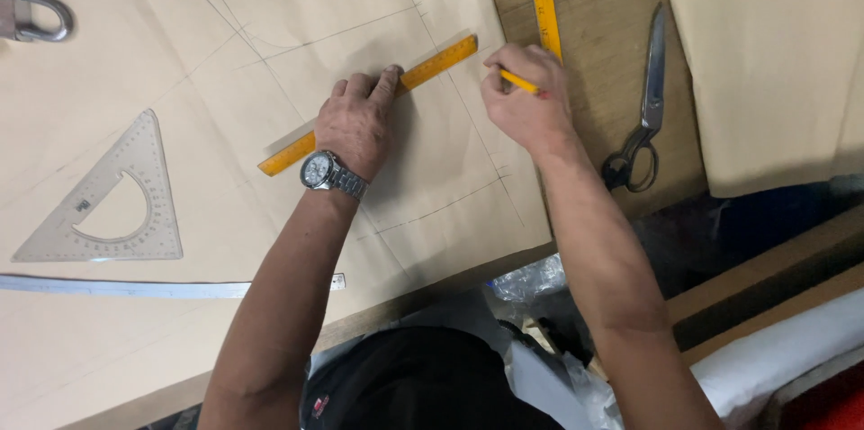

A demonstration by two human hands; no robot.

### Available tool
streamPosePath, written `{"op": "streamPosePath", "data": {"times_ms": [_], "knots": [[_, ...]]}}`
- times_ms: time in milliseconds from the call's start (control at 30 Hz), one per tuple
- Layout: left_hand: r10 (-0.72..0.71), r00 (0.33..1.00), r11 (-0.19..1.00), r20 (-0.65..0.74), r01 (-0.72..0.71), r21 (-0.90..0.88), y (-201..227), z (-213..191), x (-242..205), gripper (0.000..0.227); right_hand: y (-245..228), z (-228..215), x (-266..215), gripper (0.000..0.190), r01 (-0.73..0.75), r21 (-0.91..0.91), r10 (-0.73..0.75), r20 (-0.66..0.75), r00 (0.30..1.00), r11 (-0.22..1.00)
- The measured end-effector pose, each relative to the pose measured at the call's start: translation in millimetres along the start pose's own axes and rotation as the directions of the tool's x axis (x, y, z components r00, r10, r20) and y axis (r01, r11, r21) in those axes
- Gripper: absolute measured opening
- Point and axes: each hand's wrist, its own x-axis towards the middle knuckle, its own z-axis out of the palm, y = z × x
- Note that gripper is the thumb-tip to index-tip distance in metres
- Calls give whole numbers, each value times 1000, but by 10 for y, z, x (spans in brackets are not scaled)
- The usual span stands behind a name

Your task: The person uses a yellow ruler and a pencil to draw straight lines on a large sheet of beige fabric. They also use a metal ruler and a flexible measuring tape to measure and mark specific points on the fabric, creating a pattern layout.

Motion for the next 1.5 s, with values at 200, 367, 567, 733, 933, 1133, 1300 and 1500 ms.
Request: {"op": "streamPosePath", "data": {"times_ms": [200, 367, 567, 733, 933, 1133, 1300, 1500], "knots": [[4, 1000, 1000, 22, -4, -9, 22, -11, 38, 48, -706, -752, -432, 26, -359, 295, 369, 22, 929, 886], [-68, 998, 959, -13, 62, -278, -217, 369, -63, 44, -886, -270, -1066, 30, -245, 191, 233, 80, 969, 951], [-158, 978, 946, -135, 110, -306, -922, -589, -1380, 33, -1356, 437, -1868, 34, 9, 22, -12, 104, 995, 1000], [-164, 972, 954, -169, 113, -279, -1934, -985, -2291, 31, -1827, 792, -2069, 38, 36, 58, -47, 191, 981, 998], [-132, 895, 990, -426, 141, -11, -3218, -1102, -2011, 40, -2250, 961, -2068, 37, 54, 35, -59, 179, 982, 998], [-334, 897, 875, -290, 409, 259, -4048, -1547, -1213, 51, -2488, 1002, -2320, 22, -85, -88, 95, 117, 989, 992], [-429, 895, 784, -120, 435, 443, -4500, -1255, -1147, 45, -2465, 1199, -2556, 28, -282, -80, 293, 315, 903, 956], [-264, 955, 851, -135, 297, 433, -3888, -1286, -1841, 18, -2648, 1515, -2366, 24, -161, -140, 197, 295, 935, 977]]}}
